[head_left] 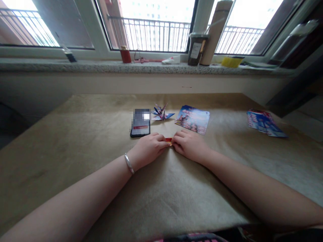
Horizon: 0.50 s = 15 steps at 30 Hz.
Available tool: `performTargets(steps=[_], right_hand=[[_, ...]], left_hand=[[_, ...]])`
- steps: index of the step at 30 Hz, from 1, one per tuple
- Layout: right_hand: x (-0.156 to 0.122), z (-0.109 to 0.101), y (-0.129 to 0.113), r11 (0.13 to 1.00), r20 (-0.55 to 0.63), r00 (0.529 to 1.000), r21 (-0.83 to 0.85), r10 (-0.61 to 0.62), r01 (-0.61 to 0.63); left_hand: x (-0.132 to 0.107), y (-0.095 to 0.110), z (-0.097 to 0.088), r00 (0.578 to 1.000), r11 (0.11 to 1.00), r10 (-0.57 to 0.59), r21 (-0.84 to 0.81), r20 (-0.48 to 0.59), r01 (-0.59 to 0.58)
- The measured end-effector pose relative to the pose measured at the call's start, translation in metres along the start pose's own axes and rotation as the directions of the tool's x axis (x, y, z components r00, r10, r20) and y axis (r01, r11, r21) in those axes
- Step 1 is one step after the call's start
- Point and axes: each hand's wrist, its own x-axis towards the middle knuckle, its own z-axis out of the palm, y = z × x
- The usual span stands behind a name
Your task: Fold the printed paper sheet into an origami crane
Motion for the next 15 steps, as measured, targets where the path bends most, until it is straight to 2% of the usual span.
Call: performTargets(steps=[5, 10, 15], right_hand=[[0.0008, 0.0012, 0.0013, 0.997, 0.032, 0.999, 0.063, 0.041, -0.043], [-0.0006, 0.0056, 0.0068, 0.985, 0.015, 0.997, 0.155, 0.076, -0.077], [-0.0034, 0.0070, 0.0083, 0.991, 0.000, 0.999, 0.122, 0.050, -0.050]], left_hand=[[-0.0005, -0.0003, 0.0009, 1.000, 1.000, -0.003, -0.004, 0.008, 0.003], [-0.0001, 0.0005, -0.0011, 1.000, 1.000, 0.010, 0.008, 0.011, -0.010], [0.0047, 0.0064, -0.0015, 0.999, 0.996, -0.045, 0.075, 0.016, 0.043]])
